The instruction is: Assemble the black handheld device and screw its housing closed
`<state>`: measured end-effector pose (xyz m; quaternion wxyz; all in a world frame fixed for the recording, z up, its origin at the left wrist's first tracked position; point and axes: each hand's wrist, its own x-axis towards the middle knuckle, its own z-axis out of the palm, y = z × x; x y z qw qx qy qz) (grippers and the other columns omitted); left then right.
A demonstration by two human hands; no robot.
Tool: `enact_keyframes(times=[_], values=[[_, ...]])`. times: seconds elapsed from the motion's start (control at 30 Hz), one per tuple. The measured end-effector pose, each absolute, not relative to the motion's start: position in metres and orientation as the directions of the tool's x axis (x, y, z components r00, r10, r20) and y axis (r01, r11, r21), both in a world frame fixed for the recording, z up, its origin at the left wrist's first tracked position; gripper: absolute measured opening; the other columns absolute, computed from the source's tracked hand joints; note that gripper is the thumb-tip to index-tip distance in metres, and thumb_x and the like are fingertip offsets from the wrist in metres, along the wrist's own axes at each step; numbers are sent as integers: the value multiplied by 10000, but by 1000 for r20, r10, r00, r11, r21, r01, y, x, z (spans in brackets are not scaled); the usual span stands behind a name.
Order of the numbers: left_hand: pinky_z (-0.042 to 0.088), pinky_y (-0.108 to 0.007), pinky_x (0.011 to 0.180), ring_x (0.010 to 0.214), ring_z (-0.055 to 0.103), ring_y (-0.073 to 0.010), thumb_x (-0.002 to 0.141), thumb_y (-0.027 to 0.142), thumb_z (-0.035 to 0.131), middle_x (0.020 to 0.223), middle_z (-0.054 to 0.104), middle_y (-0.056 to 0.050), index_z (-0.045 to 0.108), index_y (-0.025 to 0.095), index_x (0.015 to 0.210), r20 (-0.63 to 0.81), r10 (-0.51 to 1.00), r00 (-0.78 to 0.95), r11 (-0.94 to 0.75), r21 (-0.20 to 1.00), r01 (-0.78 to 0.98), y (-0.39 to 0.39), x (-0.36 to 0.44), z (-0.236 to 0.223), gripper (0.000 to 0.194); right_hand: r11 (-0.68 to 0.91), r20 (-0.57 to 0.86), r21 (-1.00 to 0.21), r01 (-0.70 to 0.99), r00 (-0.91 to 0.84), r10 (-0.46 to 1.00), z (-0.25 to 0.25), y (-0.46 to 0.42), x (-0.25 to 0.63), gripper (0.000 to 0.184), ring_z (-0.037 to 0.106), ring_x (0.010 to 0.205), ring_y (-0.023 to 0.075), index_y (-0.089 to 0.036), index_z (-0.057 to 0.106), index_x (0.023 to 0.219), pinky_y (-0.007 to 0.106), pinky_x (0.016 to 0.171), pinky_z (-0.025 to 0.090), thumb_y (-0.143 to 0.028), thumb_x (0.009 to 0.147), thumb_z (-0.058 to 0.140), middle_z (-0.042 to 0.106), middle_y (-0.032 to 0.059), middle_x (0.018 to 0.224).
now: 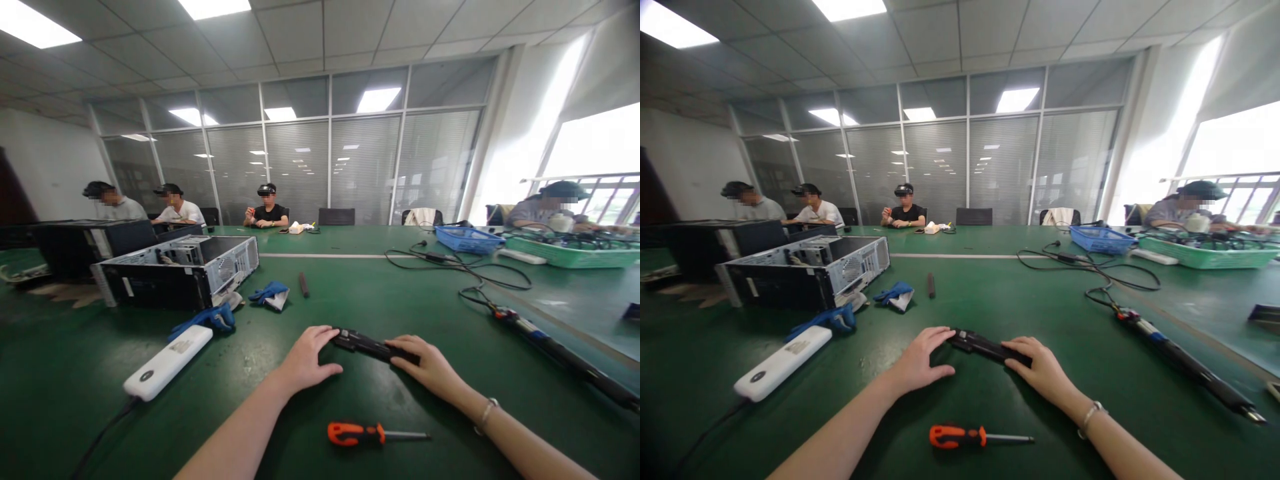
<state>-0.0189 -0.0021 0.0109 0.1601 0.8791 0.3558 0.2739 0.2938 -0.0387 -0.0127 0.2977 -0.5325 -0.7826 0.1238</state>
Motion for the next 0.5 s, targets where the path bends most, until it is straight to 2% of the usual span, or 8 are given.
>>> enact_keyframes(times=[0.07, 0.17, 0.33, 0.4, 0.5], values=[[360, -465, 1089, 1293, 442, -291, 701, 446, 788, 1416, 475, -109, 470, 264, 1381, 309, 721, 620, -682, 475, 556, -3, -19, 10, 773, 403, 312, -538, 740, -269, 911, -10, -41, 296, 419, 589, 1076, 259, -250, 636, 1218, 414, 964, 463, -446, 854, 568, 646, 79, 1177], [357, -450, 1094, 1298, 442, -280, 729, 433, 768, 1429, 466, -108, 463, 257, 1388, 266, 734, 625, -663, 477, 577, -3, -20, 11, 747, 393, 288, -553, 735, -273, 918, -10, -40, 304, 484, 577, 1094, 273, -244, 637, 1215, 400, 969, 455, -472, 788, 652, 629, 88, 1197], [354, -421, 1094, 1283, 456, -269, 742, 378, 766, 1424, 471, -111, 466, 230, 1383, 322, 733, 599, -674, 462, 577, 2, -18, 8, 723, 394, 241, -612, 686, -313, 919, -11, -37, 312, 415, 584, 1082, 270, -247, 675, 1158, 390, 972, 445, -456, 800, 650, 637, 77, 1182], [373, -418, 1074, 1247, 489, -272, 743, 374, 765, 1376, 524, -113, 497, 212, 1354, 327, 713, 620, -694, 454, 559, 4, -17, 6, 687, 396, 230, -635, 663, -327, 917, -10, -37, 313, 411, 583, 1086, 277, -250, 687, 1141, 399, 978, 440, -462, 790, 661, 639, 76, 1185], [434, -394, 992, 1109, 582, -267, 749, 372, 758, 1211, 646, -97, 610, 195, 1223, 305, 677, 669, -722, 448, 527, 5, -17, 6, 528, 390, 196, -664, 638, -354, 914, -6, -40, 311, 425, 591, 1068, 280, -244, 704, 1109, 397, 958, 451, -473, 751, 703, 648, 75, 1170]])
